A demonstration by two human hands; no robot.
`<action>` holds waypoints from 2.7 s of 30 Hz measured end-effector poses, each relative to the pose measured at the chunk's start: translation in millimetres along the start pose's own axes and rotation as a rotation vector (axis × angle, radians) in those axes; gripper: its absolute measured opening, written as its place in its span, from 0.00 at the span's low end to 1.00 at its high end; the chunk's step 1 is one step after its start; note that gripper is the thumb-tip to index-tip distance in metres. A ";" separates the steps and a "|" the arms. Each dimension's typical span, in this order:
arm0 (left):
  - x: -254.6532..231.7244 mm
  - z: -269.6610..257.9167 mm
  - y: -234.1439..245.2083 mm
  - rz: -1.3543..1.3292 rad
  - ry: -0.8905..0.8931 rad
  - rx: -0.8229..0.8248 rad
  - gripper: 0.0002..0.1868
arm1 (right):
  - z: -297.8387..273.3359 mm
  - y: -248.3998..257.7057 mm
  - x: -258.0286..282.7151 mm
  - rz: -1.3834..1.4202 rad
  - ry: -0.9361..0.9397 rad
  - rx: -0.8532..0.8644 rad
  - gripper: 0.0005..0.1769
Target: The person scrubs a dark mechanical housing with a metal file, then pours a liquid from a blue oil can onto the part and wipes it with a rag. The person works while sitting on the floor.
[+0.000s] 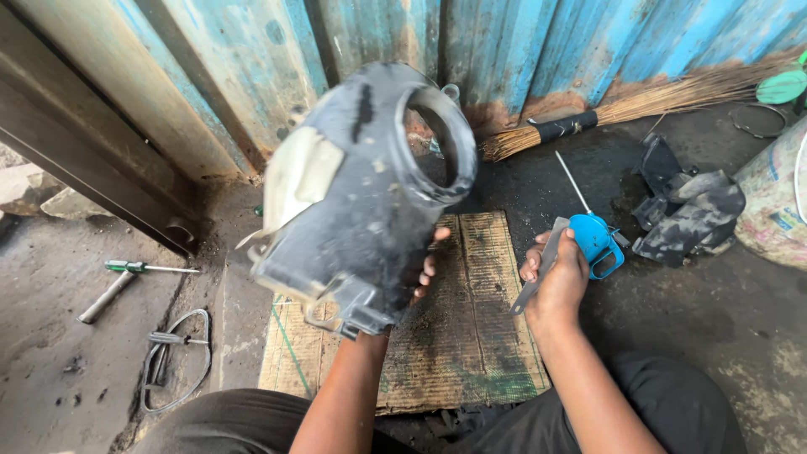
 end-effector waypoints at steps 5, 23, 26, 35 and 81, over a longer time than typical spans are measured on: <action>-2.9 1.2 25.9 0.755 0.069 -0.512 0.44 | 0.3 -4.9 2.8 0.006 0.001 -0.015 0.20; -28.1 -2.4 8.7 0.182 0.008 -0.217 0.33 | 16.4 12.9 -24.5 -0.156 -0.139 -0.047 0.21; -32.0 -16.2 38.0 0.256 -0.047 -0.403 0.28 | 23.6 33.8 -42.1 -0.348 -0.180 -0.038 0.21; -91.6 -47.8 12.7 1.539 0.152 -1.596 0.18 | 30.0 44.1 -14.4 -0.287 0.072 -0.108 0.22; -298.5 -197.1 -118.8 2.368 -0.036 -1.949 0.18 | 19.6 72.4 -63.1 -1.035 -0.412 0.244 0.24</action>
Point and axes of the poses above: each hand's wrist, its own z-axis towards the middle knuckle, its own y-axis out of the back of the hand, x = y × z, the point moved 3 cm from there along z, towards the middle knuckle, and after that the axes turned 15 degrees about z, right-handed, at the moved point
